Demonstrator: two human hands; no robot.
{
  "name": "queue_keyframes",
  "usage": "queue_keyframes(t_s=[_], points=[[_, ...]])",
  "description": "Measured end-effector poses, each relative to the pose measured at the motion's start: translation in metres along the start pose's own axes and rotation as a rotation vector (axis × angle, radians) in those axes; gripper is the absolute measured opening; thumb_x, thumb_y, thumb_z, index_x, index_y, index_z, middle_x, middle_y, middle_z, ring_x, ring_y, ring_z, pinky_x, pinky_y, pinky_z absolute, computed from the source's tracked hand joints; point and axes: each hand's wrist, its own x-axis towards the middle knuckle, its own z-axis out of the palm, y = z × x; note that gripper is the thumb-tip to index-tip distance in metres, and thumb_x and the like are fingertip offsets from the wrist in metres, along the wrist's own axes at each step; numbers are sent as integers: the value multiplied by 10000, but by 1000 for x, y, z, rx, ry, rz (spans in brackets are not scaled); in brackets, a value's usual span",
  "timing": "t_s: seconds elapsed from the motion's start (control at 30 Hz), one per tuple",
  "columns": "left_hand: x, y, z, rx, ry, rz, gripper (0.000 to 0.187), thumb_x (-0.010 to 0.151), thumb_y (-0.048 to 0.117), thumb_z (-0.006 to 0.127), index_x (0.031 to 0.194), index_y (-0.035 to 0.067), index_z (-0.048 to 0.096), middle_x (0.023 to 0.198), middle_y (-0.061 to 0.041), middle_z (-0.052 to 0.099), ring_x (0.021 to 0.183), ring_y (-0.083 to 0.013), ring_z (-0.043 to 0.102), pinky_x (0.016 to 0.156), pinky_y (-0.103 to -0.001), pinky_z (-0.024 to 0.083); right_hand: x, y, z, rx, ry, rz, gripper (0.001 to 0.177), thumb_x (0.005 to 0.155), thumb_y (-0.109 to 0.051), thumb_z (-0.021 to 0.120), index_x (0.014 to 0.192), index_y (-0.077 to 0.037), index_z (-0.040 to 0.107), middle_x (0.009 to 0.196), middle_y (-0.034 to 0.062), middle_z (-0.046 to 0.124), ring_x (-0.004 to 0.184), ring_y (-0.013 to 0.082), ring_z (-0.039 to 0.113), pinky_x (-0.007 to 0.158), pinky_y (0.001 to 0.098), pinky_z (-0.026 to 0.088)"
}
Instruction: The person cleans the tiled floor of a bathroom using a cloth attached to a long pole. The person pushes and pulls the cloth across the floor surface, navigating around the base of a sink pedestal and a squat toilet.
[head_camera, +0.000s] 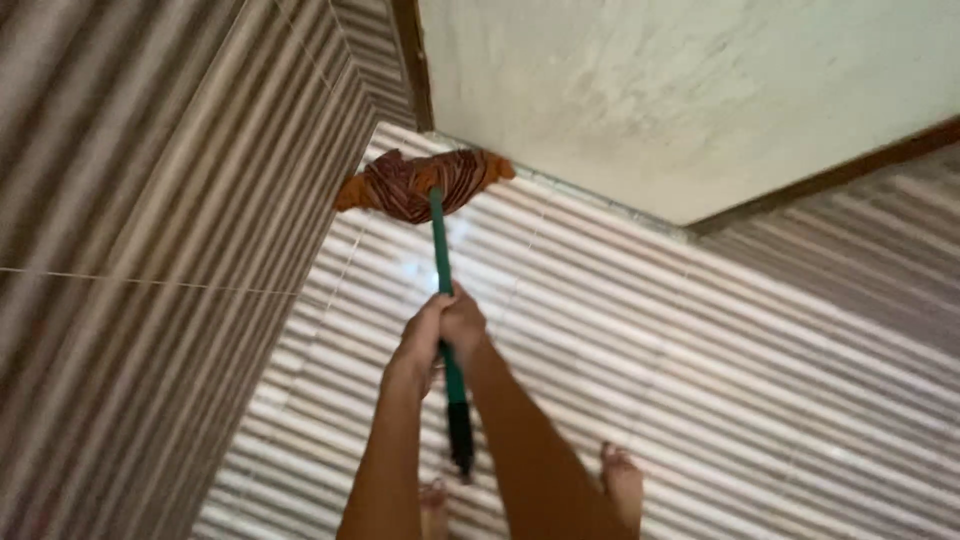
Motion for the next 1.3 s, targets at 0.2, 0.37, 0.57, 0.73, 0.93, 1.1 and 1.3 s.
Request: queue_keyframes(t_s=[0.2,0.37,0.57,0.73,0.93,1.1,1.3], points=[[24,9,0,35,-72,42,732,914,707,471,1478,240,490,1235,-39,508,1039,-227,492,821,-446,463,20,-25,-13,252,-102,15,649,1012,-270,581,1586,-99,332,1229,171,696,1014,238,665,879,365,555],[31,8,9,-304,-170,-43,696,894,704,489,1352,183,551,989,-5,694,849,-157,662,694,-303,568,33,-46,-25,64,-108,92,522,1029,-261,507,1542,-180,465,1112,154,715,872,233,654,751,398,567],[10,-4,18,5,-108,-77,600,842,735,548,1009,165,632,735,14,531,615,-119,487,489,-305,395,28,1,-27,-116,44,-94,425,1073,-260,527,1486,-185,597,1170,189,716,937,236,658,823,355,523],[-5,-26,13,81,-98,-113,469,879,623,586,933,158,597,783,-11,525,671,-144,511,539,-315,459,19,42,-14,-66,92,22,505,1032,-279,532,1529,-190,502,1273,187,694,1066,254,679,923,323,513],[-41,-68,38,268,-107,-185,598,897,696,547,1030,118,623,883,-53,533,742,-177,479,619,-338,399,-51,73,-48,68,142,128,529,1030,-305,532,1540,-180,468,1299,169,694,1126,257,686,979,313,510],[-67,-95,64,310,-140,-238,645,856,621,500,1469,421,474,1297,-31,563,1083,-230,512,903,-397,439,-94,103,-70,122,207,176,492,1035,-254,495,1525,-217,502,1373,130,659,1177,234,664,1016,293,487],[-60,-104,85,269,-172,-129,662,903,583,517,1527,370,461,1325,-13,541,1154,-216,531,923,-386,453,-80,117,-85,263,200,231,476,1045,-211,462,1518,-216,512,1444,107,621,1218,219,640,1046,273,464]])
